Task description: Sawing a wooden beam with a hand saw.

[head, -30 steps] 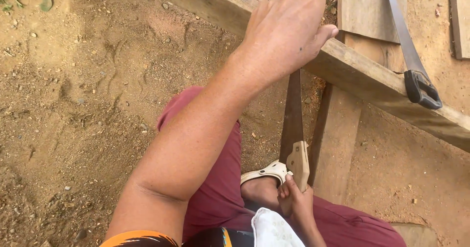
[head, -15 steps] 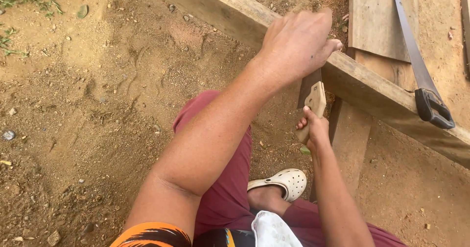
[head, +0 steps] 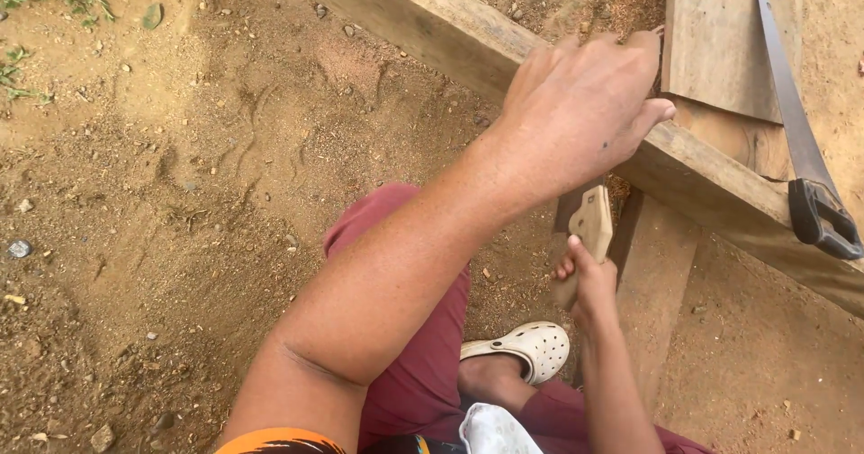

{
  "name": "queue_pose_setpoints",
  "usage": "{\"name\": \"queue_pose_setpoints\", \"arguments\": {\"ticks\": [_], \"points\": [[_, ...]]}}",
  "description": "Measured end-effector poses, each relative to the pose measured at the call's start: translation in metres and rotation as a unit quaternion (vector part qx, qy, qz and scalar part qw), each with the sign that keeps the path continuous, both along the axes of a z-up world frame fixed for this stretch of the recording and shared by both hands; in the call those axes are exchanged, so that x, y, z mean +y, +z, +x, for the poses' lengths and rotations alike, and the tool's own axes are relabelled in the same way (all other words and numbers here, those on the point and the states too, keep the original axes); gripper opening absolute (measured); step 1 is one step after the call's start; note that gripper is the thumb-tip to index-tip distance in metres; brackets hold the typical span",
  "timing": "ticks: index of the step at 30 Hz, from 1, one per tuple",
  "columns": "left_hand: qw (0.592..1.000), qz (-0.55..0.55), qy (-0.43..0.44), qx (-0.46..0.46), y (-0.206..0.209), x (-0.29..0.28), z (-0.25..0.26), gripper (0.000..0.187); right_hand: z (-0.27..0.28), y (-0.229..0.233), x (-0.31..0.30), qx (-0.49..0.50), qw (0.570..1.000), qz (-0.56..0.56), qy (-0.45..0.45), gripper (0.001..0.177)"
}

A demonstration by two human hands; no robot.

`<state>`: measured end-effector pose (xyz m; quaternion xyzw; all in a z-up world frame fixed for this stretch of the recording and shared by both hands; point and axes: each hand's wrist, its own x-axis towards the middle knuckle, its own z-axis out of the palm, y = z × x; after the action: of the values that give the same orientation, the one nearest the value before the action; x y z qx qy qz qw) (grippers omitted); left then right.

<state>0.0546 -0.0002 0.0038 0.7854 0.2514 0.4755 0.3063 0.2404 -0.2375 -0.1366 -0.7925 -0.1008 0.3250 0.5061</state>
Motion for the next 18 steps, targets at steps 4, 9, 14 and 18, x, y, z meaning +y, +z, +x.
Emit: {"name": "queue_pose_setpoints", "arguments": {"ticks": [4,9,14,18], "points": [[0.999,0.02,0.034,-0.009,-0.007,0.005,-0.001,0.041,0.071,-0.017,0.07,0.037,0.999,0.004,-0.008,0.019],[1.0,-0.007,0.021,0.021,-0.009,0.012,-0.014,0.04,0.09,-0.03,0.088,0.026,1.0,0.011,0.003,0.017],[0.996,-0.062,-0.022,0.061,-0.004,0.019,-0.013,0.038,0.024,-0.028,0.026,0.003,1.0,-0.001,0.004,0.025],[0.995,-0.076,-0.038,0.048,-0.015,0.019,0.007,0.038,-0.039,-0.012,-0.068,0.022,0.999,0.016,-0.019,0.026]]}}
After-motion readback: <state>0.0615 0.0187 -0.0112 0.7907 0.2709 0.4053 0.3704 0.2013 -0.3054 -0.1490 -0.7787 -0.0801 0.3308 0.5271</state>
